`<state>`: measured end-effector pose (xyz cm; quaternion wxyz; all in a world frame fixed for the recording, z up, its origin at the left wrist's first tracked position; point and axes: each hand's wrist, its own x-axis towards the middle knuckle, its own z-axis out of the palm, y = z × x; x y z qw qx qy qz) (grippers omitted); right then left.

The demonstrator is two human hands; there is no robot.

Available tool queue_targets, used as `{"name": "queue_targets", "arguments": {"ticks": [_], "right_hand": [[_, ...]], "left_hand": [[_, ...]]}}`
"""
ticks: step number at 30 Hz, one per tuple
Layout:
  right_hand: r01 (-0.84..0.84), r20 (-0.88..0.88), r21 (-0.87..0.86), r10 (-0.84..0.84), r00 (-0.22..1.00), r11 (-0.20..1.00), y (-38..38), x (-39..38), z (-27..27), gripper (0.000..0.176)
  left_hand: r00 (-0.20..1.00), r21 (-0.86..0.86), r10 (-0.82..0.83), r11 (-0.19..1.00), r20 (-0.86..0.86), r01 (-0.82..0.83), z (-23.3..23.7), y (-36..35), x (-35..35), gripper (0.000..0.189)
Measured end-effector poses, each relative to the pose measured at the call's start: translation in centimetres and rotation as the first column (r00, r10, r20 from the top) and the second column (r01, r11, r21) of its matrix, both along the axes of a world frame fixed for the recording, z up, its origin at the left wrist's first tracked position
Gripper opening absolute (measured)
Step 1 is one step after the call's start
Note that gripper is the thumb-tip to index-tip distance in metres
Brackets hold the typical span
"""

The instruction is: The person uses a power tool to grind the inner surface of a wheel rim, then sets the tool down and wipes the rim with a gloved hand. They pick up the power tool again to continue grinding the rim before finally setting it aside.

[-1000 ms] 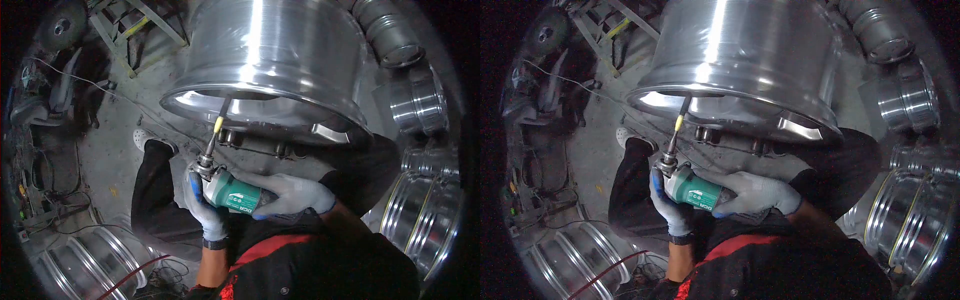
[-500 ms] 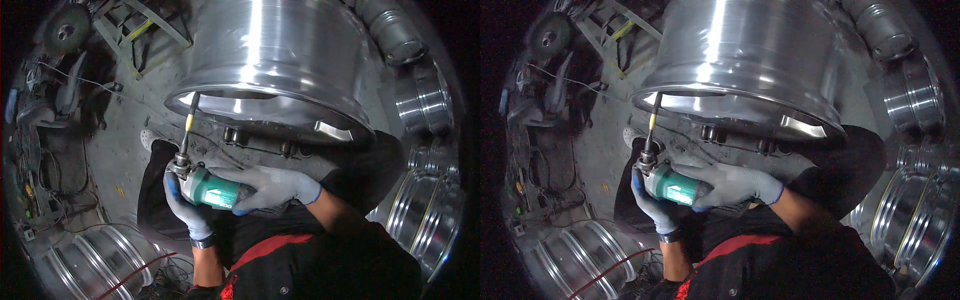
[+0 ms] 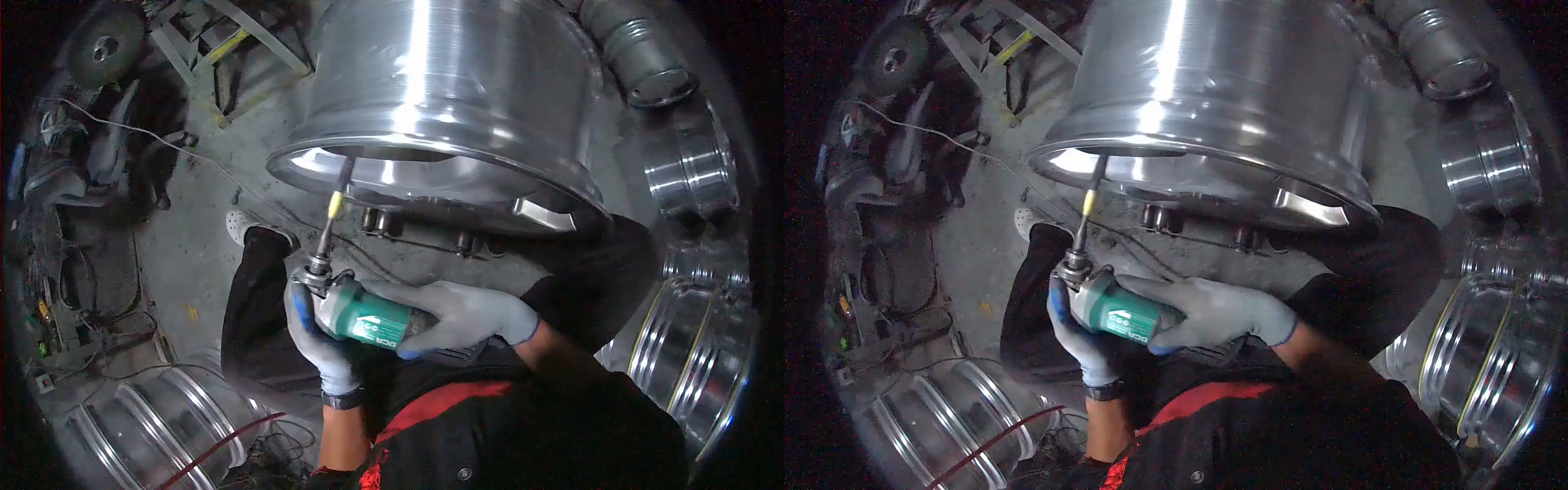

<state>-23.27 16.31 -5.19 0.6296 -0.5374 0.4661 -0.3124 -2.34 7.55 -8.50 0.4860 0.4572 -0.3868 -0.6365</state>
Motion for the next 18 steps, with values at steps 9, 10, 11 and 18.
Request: {"name": "queue_targets", "arguments": {"ticks": [9,10,11,18], "right_hand": [[0.071,-0.058,-0.367,-0.099,0.993,0.927,-0.6,0.7,-1.4,0.093],[0.070,-0.062,-0.363,-0.098,0.993,0.929,-0.4,0.4,-0.8,0.093],[0.031,-0.018,-0.142,-0.034,0.999,0.989,-0.2,0.0,0.1,0.096],[-0.012,-0.041,-0.160,0.005,0.999,0.987,-1.8,0.8,-0.2,0.095]], "left_hand": [[1.000,-0.020,-0.007,1.000,0.018,0.008,0.0,-0.8,0.6,0.050],[0.999,-0.081,-0.042,0.996,0.029,0.044,-0.3,-0.6,0.6,0.051],[0.999,-0.077,-0.041,0.996,0.025,0.043,-0.4,-0.5,0.6,0.051],[1.000,-0.014,-0.007,1.000,-0.005,0.007,2.1,-1.5,0.9,0.048]]}}
